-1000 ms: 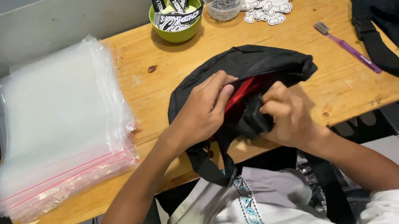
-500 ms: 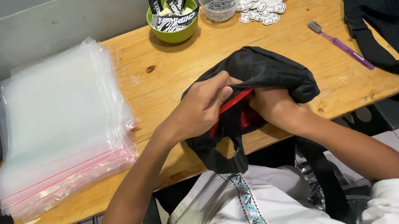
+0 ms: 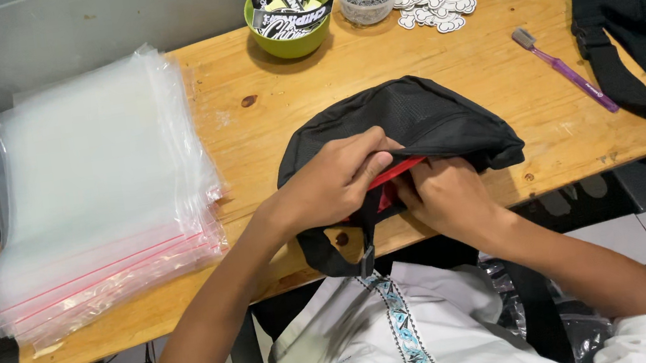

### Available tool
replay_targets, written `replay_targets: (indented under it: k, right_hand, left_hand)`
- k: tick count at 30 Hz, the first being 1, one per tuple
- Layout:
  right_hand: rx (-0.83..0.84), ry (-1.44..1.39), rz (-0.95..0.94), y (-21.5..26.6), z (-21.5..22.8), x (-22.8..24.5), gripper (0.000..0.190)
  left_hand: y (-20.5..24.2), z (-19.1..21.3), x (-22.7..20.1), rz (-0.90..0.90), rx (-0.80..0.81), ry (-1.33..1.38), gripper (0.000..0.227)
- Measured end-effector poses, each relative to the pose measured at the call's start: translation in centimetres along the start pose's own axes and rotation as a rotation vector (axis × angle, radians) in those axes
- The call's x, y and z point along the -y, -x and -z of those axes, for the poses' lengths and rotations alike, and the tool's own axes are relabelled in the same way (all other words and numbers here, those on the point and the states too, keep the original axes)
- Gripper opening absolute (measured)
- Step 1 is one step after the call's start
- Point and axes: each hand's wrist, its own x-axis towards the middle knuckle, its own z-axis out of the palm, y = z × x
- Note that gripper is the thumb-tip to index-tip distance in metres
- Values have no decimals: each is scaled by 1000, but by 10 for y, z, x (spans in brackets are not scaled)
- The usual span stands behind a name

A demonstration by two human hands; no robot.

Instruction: The person cleans a black waist bag with a toothbrush, applies a bear-themed sticker to the front, and then places the bag into a plastic sleeve.

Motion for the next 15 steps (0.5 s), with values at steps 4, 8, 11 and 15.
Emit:
replay_targets:
  k: [4,8,11,15]
  right_hand:
    - [-20,-286,147,-15,43,29,22]
    - [317,-331,167,-20,44,33,40]
    - [590,-310,2,-25,42,35,47]
    - [770,-272,-99,-46,59,41,56]
  left_hand:
    - [2,-10,6,-55,7,-1,24]
    - [3,-11,2,-92,7,13,25]
    - [4,-9,1,-95,30,41,25]
    - [15,-12,14,-99,81,-35,24]
